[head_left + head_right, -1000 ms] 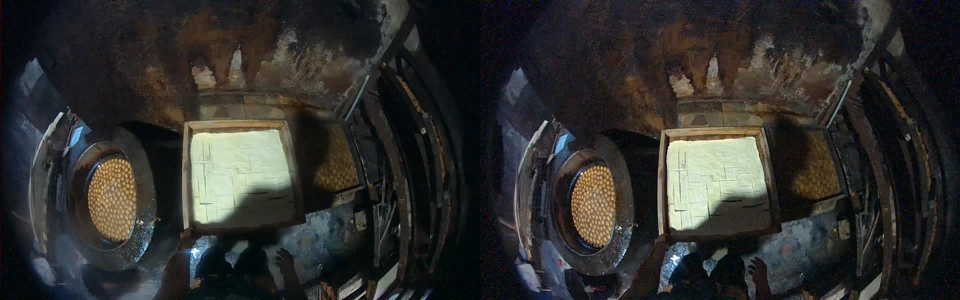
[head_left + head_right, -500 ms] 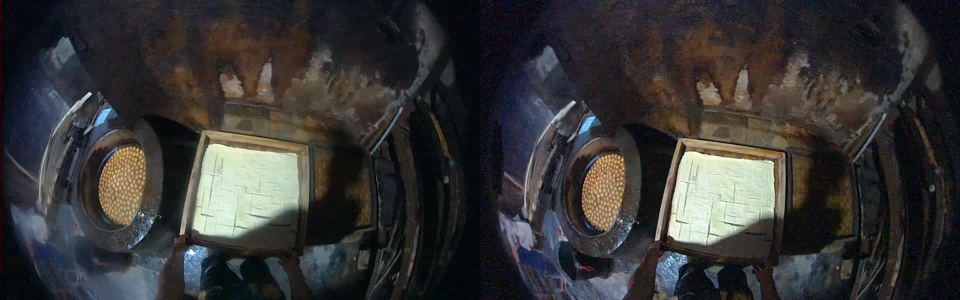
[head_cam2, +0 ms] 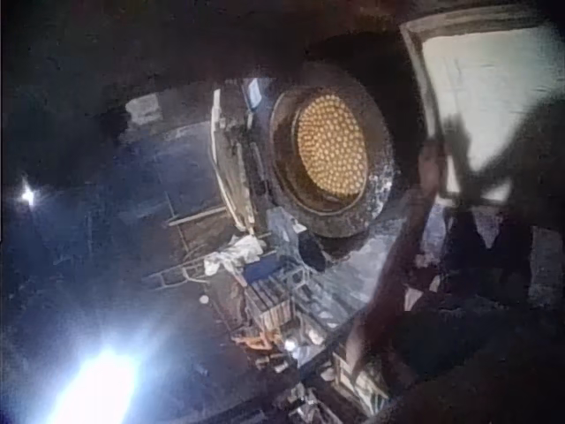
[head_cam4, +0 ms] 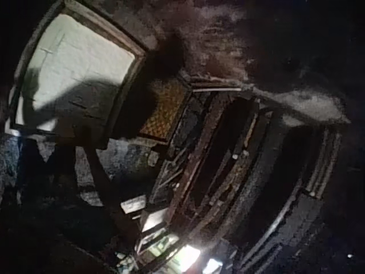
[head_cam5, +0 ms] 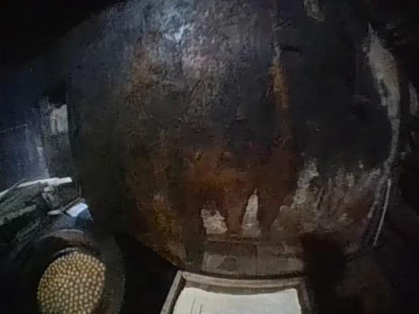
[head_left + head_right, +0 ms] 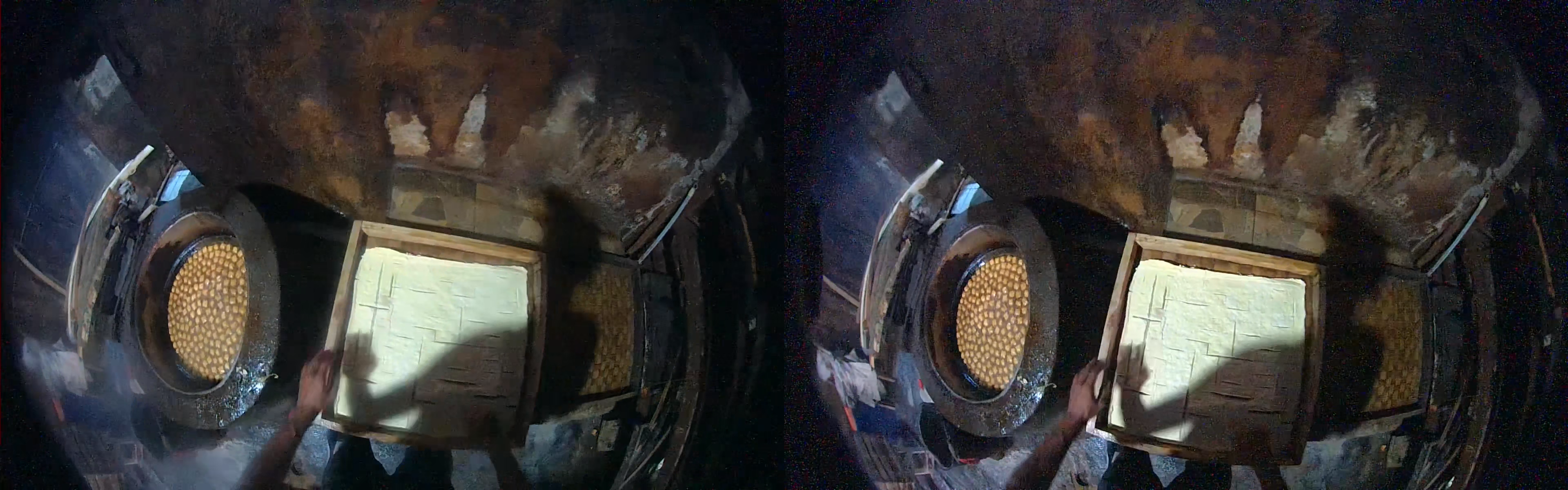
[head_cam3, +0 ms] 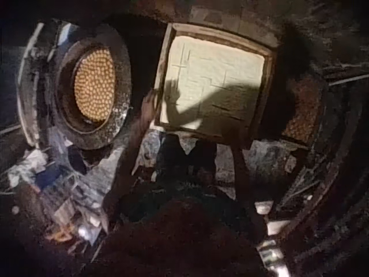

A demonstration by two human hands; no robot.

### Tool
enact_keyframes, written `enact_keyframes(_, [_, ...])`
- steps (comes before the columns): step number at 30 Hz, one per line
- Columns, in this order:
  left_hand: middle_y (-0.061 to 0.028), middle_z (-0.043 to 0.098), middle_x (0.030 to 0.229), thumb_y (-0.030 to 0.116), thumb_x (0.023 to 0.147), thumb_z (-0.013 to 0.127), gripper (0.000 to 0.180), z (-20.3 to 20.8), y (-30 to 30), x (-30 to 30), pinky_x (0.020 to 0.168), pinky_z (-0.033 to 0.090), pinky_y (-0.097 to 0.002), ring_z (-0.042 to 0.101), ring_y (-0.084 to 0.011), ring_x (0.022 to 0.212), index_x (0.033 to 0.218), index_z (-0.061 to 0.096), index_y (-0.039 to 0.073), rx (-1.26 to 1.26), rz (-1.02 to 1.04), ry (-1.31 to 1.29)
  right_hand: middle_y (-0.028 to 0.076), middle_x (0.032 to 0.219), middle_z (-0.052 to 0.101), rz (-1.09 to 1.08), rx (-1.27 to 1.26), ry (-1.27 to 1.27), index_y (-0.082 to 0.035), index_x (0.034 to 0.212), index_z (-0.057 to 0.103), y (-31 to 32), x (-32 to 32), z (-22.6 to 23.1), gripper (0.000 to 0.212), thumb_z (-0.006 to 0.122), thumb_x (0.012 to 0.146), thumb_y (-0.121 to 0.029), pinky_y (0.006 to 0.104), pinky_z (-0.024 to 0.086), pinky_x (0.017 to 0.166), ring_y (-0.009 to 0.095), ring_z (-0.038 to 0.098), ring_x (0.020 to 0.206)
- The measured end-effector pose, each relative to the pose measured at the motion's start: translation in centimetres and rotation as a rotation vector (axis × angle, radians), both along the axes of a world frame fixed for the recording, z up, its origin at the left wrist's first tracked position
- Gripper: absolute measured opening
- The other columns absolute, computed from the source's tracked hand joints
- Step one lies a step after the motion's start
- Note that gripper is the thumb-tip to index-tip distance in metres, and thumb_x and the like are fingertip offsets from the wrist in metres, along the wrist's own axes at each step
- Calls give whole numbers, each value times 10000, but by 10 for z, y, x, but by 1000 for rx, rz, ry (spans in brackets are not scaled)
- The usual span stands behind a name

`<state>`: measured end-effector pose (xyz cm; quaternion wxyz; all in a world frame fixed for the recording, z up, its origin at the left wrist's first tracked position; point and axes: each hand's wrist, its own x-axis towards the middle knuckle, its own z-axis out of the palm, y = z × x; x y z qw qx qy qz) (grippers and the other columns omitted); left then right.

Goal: The person organizes and stacks small rectangular pieces of dough inside a wooden tray by hand, placing them in rows.

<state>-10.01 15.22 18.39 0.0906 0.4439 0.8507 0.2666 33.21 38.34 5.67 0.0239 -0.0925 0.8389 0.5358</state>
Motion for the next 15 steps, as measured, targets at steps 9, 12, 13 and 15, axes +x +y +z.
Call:
enact_keyframes(9, [-256,523,1360,205,919,554,491,-96,224,-223,1083,410,-458,510,-392,1268,1330,491,-56,-53,-599,661,232,1360,512,-409,-1679,438,-8,1387,459,133,-440,36,506,524,966,-281,486,333,1114,378,449,1303])
enact_keyframes(12, [-251,541,1335,243,954,517,461,-119,265,-209,1056,424,-468,540,-380,1224,1310,507,-49,-116,-642,735,205,1364,510,-419,-1308,443,-21,1356,503,164,-449,8,483,539,947,-274,499,387,1050,380,416,1322])
enact_keyframes(13, [-252,552,1311,265,965,513,437,-124,264,-208,1031,440,-470,560,-382,1187,1284,528,-34,-124,-621,639,194,1355,520,-393,-1266,455,-27,1336,528,163,-457,-2,466,544,940,-274,505,414,1020,378,413,1320])
enact_keyframes(15, [-249,577,1261,307,982,506,395,-122,260,-203,980,470,-471,592,-387,1122,1209,571,-10,-172,-623,477,167,1310,544,-348,-1097,505,-23,1274,554,150,-452,-5,433,543,938,-296,507,438,959,374,436,1282])
